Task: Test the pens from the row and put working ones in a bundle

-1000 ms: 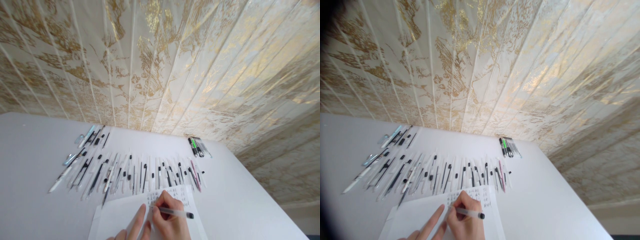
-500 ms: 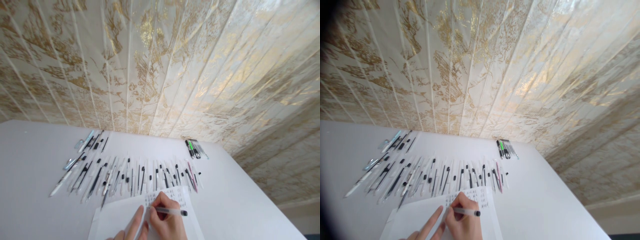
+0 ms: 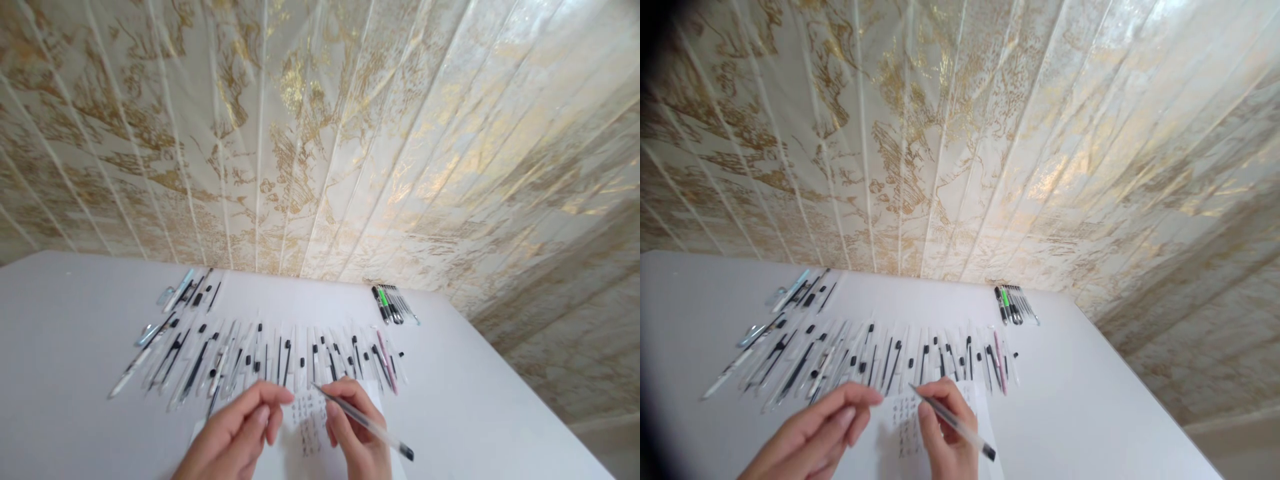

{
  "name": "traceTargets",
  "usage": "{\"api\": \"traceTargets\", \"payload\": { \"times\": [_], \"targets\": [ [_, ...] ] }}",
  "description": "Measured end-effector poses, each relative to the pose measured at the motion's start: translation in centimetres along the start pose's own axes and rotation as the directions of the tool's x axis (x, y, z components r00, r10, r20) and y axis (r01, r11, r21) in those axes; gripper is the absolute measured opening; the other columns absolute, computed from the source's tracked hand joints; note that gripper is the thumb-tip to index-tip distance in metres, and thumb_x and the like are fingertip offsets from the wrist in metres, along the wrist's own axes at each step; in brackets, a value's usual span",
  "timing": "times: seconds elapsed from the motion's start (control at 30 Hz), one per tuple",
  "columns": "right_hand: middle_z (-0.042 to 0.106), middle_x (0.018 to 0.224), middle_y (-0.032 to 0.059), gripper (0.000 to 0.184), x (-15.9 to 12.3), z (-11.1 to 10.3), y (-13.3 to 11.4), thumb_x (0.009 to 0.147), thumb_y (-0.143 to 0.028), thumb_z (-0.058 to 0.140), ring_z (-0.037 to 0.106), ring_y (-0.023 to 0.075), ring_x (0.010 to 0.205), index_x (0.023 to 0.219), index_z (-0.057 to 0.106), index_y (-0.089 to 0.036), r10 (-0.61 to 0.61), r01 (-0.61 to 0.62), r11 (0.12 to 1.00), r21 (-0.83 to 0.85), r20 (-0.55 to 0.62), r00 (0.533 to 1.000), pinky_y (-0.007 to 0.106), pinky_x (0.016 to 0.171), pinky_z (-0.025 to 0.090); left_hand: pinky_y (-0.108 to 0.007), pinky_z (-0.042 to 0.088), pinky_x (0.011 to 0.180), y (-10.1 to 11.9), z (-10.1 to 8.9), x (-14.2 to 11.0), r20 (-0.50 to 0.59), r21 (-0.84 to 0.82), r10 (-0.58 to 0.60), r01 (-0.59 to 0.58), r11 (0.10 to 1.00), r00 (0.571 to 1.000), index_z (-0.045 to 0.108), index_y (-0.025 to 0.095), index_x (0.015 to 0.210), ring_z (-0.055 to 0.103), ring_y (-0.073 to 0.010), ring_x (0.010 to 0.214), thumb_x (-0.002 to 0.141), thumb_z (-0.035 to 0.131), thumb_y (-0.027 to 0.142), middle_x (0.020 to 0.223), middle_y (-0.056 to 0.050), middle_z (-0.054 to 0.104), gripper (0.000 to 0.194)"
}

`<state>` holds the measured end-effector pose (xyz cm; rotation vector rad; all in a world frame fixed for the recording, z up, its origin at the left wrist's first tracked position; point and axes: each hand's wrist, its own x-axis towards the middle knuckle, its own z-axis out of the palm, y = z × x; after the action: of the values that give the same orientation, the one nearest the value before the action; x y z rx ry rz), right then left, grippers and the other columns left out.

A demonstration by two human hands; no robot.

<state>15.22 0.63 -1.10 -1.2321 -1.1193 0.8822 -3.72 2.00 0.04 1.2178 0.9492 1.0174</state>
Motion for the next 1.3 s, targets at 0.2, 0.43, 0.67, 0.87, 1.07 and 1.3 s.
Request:
{"api": "traceTargets", "payload": {
  "times": [0.2,0.43,0.67,0.87,1.07,1.3],
  "targets": [
    [0.061,0.065,0.0013,0.011,0.3,1.3,-5.3,0.088,-0.032,0.061,0.055,0.0146,0.052,0.084,0.063,-0.023,-0.288,0.294,0.952,-0.087,0.080,0.954,0.025,0.049,0.043,-0.020,0.058,0.063,7.1,1.4,4.3,-0.273,-0.759,-0.370,0.037,0.650,0.888,0.064,0.009,0.100,0.066,-0.0100,0.068,0.092,0.045,0.002,0.085,-0.008,0.066,0.022],
    [0.061,0.062,-0.0017,0.014,1.5,2.9,-8.7,0.080,-0.011,0.059,0.053,0.0121,0.049,0.080,0.060,-0.024,-0.484,0.514,0.829,-0.221,0.180,0.857,0.023,0.049,0.043,-0.020,0.056,0.063,8.1,3.9,4.4,-0.307,-0.664,-0.243,-0.024,0.747,0.920,0.059,0.015,0.110,0.068,-0.0119,0.075,0.096,0.051,0.019,0.100,-0.009,0.069,0.017],
    [0.065,0.067,0.0012,0.017,2.7,1.2,-10.2,0.090,-0.033,0.059,0.057,0.0119,0.053,0.083,0.070,-0.021,-0.283,0.330,0.924,-0.195,0.235,0.930,0.021,0.049,0.044,-0.020,0.012,0.044,4.9,2.4,4.4,-0.083,-0.174,0.020,-0.034,0.984,0.996,0.049,0.025,0.120,0.018,-0.0060,0.044,0.086,0.028,0.078,0.066,0.007,0.049,0.066],
    [0.069,0.073,0.0038,0.022,3.2,1.2,-9.8,0.092,-0.034,0.056,0.059,0.0117,0.056,0.086,0.069,-0.018,-0.182,0.256,0.948,-0.189,0.335,0.924,0.021,0.049,0.043,-0.027,0.042,0.067,5.1,2.7,3.5,0.019,-0.065,-0.060,0.061,0.996,0.998,0.043,0.029,0.125,0.051,-0.0156,0.065,0.080,0.019,0.084,0.081,0.001,0.060,0.076],
    [0.075,0.076,0.0043,0.012,3.2,1.9,-10.0,0.091,-0.024,0.059,0.074,0.0177,0.070,0.087,0.069,-0.019,-0.107,0.148,0.988,-0.052,0.464,0.880,0.022,0.062,0.051,-0.038,0.043,0.087,5.9,3.4,2.7,0.068,-0.074,-0.131,0.136,0.988,0.989,0.039,0.029,0.128,0.061,-0.0241,0.090,0.077,0.024,0.087,0.111,-0.007,0.068,0.079],
    [0.072,0.067,0.0016,0.005,2.9,2.8,-9.3,0.088,-0.017,0.058,0.074,0.0171,0.062,0.083,0.059,-0.020,-0.070,0.081,0.997,-0.004,0.466,0.882,0.020,0.057,0.052,-0.025,0.038,0.061,5.5,3.4,3.0,0.170,-0.071,-0.148,0.162,0.984,0.974,0.051,0.022,0.111,0.058,-0.0181,0.075,0.079,0.035,0.084,0.082,-0.002,0.062,0.071]
  ]
}}
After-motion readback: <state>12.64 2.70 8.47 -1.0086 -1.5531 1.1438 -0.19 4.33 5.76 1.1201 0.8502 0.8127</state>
